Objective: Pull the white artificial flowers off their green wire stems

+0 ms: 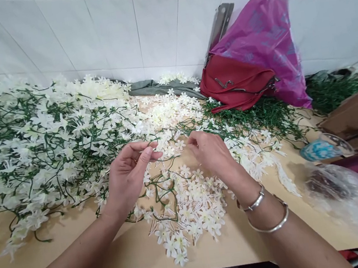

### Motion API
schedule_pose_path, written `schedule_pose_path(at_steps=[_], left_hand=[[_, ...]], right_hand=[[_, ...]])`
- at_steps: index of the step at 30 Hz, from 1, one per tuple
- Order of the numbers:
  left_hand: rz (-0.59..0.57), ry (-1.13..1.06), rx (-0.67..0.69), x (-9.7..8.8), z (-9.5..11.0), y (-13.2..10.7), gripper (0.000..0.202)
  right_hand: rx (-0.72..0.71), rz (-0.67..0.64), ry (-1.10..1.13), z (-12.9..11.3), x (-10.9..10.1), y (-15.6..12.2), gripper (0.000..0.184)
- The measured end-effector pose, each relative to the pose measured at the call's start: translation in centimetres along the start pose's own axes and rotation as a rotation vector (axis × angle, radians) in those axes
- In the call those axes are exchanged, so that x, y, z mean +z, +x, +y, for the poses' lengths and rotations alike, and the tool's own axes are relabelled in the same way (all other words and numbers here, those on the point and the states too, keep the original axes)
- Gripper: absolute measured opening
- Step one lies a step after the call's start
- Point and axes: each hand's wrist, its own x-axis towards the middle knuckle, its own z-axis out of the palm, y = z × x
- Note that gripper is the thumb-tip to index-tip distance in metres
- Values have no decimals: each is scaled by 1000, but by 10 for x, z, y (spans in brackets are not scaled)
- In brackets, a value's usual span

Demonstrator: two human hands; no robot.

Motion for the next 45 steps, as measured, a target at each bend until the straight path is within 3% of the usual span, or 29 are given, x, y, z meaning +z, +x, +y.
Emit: schedule_pose_path(at_steps=[5,7,11,15,19,22,27,31,36,40,45], left_hand=[[-128,81,47,7,-5,4,25],[-145,144,60,5,-7,1,25],[-101,118,-9,1,-14,-5,20],[-60,50,-161,1,-20,-6,20],[-31,84,-207,0,-21,-5,22],[-5,112,-169,0,-21,-7,20],[88,153,-70,1,-23,-8,16],[121,127,11,2,-24,-8,24],[-27,313,96,-2,-25,-11,22],[-101,293,38,-3,-31,-12,15],[32,124,-165,0,-32,-12,16]], right_hand=[[7,21,157,1,24,17,12],[-25,51,212,3,32,18,6],[-13,116,322,11,36,16,12],[11,180,661,11,32,15,8],[6,93,852,4,29,12,8],[37,75,927,6,31,13,11],[63,136,980,14,32,19,20],[27,81,968,4,29,14,8],[-135,36,960,-18,25,-2,12],[-187,-21,989,-21,23,-6,12],[-92,-16,706,-4,23,4,13]])
